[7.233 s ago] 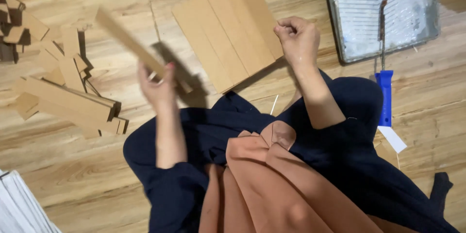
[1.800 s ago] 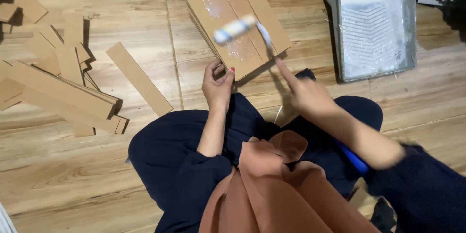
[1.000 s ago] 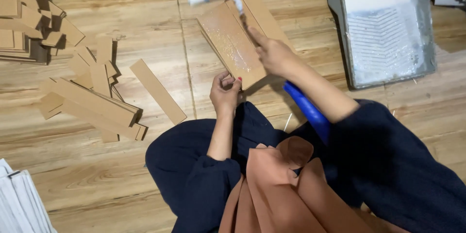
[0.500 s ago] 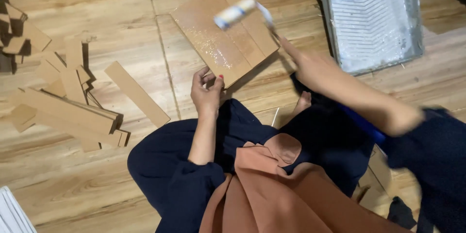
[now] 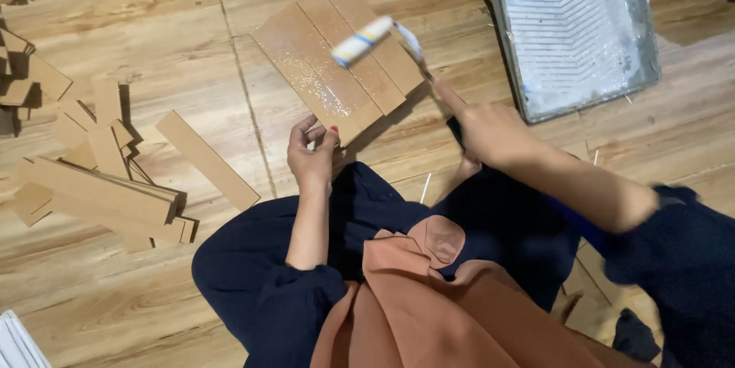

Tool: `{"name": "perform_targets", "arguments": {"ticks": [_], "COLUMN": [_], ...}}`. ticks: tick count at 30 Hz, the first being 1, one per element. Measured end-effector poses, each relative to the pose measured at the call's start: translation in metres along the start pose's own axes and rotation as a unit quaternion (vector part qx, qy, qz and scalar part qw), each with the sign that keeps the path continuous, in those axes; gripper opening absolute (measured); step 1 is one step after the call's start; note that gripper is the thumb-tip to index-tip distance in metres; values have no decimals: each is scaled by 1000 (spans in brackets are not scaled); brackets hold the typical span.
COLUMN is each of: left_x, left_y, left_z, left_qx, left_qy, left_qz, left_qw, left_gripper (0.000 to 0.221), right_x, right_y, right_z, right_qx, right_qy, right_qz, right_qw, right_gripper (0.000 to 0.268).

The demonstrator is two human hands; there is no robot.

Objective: Sorting, stacking, and applying a liquid coating to cardboard sheets using a paint roller on the floor.

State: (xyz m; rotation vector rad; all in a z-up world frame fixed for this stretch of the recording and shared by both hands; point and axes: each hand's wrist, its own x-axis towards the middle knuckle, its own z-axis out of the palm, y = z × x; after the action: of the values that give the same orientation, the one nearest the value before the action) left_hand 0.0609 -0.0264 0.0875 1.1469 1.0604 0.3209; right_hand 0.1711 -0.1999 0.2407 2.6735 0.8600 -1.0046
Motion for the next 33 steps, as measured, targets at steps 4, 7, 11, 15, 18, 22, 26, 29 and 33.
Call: {"name": "perform_targets", "arguments": {"ticks": [4, 7, 11, 15, 18, 22, 26, 29, 33], "left_x": [5, 1, -4, -1, 6, 4, -3, -3, -3], "left_y": [-10, -1, 6, -7, -16, -19, -10, -12, -14], "left_z": [1, 2, 4, 1, 5, 7, 7, 7, 5], "left_qx": [-14, -16, -11, -1, -33, -43, -27, -18, -18], "left_qy": [-2, 5, 15, 13, 21, 26, 39, 36, 34], "left_qz": [11, -15, -51, -33, -12, 1, 13, 28, 36], "left_qw": [1000, 1000, 999, 999, 999, 999, 999, 999, 999], "left_gripper": [41, 39, 41, 44, 42, 39, 36, 36, 37], "right_x": [43, 89, 138, 54, 2, -32, -49, -32, -29], "right_y": [-16, -21, 20, 30, 36, 50, 46, 31, 34], "right_z": [-9, -16, 5, -5, 3, 29, 37, 29, 42], "right_qx": [48, 83, 330, 291, 185, 26, -73, -10, -22], "right_qy": [116, 117, 197, 183, 158, 12, -53, 17, 60], "right_qz": [-64, -52, -210, -222, -130, -5, 57, 7, -14], "right_qw": [990, 988, 899, 912, 961, 1000, 994, 1000, 998], "right_gripper": [64, 65, 48, 49, 47, 55, 64, 66, 63]}}
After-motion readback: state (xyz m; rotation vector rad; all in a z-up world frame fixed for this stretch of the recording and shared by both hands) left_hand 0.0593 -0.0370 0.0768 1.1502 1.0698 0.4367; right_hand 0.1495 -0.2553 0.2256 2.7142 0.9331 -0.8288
